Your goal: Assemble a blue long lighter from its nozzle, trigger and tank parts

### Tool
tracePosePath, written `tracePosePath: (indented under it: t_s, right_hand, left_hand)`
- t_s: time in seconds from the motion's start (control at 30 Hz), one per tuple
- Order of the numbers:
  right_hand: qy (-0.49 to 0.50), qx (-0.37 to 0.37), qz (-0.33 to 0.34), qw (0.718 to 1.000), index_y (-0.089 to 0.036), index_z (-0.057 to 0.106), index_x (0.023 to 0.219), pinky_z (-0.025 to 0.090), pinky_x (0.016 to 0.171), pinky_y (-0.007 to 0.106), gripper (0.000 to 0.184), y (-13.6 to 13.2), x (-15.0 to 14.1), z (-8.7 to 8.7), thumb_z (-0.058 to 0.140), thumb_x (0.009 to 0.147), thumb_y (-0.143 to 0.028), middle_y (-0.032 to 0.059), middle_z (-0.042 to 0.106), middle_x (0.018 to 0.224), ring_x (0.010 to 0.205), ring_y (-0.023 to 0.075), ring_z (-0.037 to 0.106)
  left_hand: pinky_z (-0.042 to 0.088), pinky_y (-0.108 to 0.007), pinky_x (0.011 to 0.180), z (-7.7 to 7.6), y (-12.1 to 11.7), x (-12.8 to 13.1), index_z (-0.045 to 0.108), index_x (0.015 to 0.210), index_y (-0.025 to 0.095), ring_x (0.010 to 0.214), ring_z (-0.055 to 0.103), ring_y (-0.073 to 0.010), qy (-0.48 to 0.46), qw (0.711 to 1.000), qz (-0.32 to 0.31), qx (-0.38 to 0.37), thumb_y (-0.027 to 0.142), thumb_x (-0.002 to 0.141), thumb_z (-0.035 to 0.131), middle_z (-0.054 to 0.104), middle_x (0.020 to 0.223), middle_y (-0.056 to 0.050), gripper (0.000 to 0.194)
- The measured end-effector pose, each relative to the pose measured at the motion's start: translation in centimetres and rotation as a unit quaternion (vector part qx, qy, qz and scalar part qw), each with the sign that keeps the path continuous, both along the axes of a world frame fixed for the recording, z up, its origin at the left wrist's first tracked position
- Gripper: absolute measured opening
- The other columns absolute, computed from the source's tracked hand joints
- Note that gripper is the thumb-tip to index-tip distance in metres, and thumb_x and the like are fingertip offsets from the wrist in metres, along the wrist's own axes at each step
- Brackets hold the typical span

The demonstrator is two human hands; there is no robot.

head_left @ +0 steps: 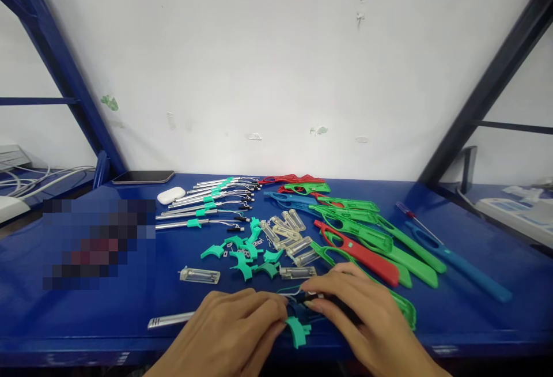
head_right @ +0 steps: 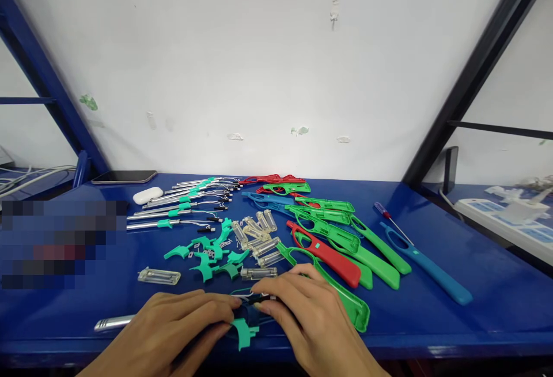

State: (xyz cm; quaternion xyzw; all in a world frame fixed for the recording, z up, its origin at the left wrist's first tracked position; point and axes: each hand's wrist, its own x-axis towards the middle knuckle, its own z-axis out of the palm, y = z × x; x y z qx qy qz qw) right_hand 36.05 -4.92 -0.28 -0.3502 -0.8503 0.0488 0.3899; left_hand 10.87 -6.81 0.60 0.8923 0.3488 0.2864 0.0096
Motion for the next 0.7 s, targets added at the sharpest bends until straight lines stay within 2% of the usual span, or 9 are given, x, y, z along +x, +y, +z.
tracePosePath:
  t_s: [0.23, 0.43, 0.53, 0.7]
  right_hand:
    - [-0.005, 0.019, 0.005, 1.000, -0.033, 0.067, 0.115, 0.054, 0.082, 0.020, 0.014, 0.01, 0.15, -0.11, 0.053, 0.114, -0.032, -0.0116, 0.082, 0.099, 0.085, 0.0117, 0.072]
    - [0.004, 0.026, 0.007, 1.000, -0.032, 0.068, 0.114, 0.055, 0.079, 0.023, 0.011, 0.09, 0.04, 0.08, 0.058, 0.111, -0.029, -0.0096, 0.083, 0.098, 0.082, 0.0131, 0.072]
    - [0.011, 0.013, 0.009, 1.000, -0.031, 0.069, 0.114, 0.056, 0.077, 0.023, 0.011, 0.10, 0.01, 0.12, 0.060, 0.110, -0.027, -0.0090, 0.083, 0.098, 0.082, 0.0135, 0.072]
    - [0.022, 0.003, 0.014, 1.000, -0.032, 0.069, 0.114, 0.056, 0.078, 0.024, 0.012, 0.10, 0.04, 0.00, 0.065, 0.107, -0.022, -0.0102, 0.083, 0.098, 0.081, 0.0133, 0.072]
  left_hand:
    - [0.060, -0.022, 0.071, 0.09, -0.26, -0.12, 0.066, 0.111, 0.027, 0.077, 0.078, -0.0145, -0.006, 1.000, 0.004, -0.010, 0.024, 0.115, 0.040, 0.079, 0.093, 0.002, 0.027]
    - [0.063, -0.027, 0.079, 0.15, -0.61, -0.19, 0.063, 0.115, 0.029, 0.090, 0.080, -0.0167, 0.014, 0.999, 0.013, -0.039, 0.024, 0.114, 0.042, 0.081, 0.115, 0.003, 0.022]
    - [0.063, -0.028, 0.078, 0.15, -0.62, -0.10, 0.065, 0.117, 0.029, 0.085, 0.079, -0.0170, 0.007, 0.999, 0.011, -0.031, 0.025, 0.113, 0.045, 0.081, 0.107, 0.004, 0.022]
    - [0.062, -0.023, 0.075, 0.34, -0.49, 0.38, 0.068, 0.105, 0.028, 0.080, 0.078, -0.0158, 0.005, 1.000, 0.000, -0.027, 0.021, 0.110, 0.047, 0.080, 0.094, 0.002, 0.023]
